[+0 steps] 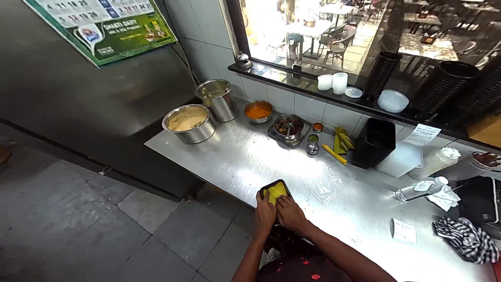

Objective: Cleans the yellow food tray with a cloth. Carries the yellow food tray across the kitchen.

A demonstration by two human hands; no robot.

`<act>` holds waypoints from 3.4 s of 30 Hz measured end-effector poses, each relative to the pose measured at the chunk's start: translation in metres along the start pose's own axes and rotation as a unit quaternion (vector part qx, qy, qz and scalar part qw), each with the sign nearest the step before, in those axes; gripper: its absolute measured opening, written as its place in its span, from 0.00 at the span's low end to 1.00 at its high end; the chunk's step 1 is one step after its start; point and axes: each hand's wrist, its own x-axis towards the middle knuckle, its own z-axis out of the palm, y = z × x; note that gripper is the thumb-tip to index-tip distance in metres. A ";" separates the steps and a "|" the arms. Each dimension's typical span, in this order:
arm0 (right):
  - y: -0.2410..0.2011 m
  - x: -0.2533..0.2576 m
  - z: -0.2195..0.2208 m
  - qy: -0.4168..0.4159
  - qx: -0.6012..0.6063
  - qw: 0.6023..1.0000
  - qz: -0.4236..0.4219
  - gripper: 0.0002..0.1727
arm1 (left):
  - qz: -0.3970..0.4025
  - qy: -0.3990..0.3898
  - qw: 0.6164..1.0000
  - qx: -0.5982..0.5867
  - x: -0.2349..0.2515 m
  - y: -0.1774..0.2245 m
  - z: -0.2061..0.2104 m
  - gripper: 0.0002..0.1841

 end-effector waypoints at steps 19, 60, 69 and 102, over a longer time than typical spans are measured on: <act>-0.011 0.028 -0.031 -0.098 0.020 0.993 0.063 0.22 | 0.023 0.028 0.999 -0.040 -0.002 0.000 0.003 0.14; -0.014 -0.027 -0.091 -0.034 0.028 0.973 0.228 0.18 | 0.127 0.057 0.983 0.117 -0.055 0.021 0.007 0.42; -0.023 -0.012 -0.078 -0.052 0.019 0.963 0.263 0.15 | 0.219 -0.026 0.965 0.139 -0.052 0.028 0.011 0.18; 0.010 0.010 -0.095 -0.250 0.064 0.931 0.258 0.24 | 0.215 -0.081 0.956 0.182 -0.035 0.027 0.013 0.21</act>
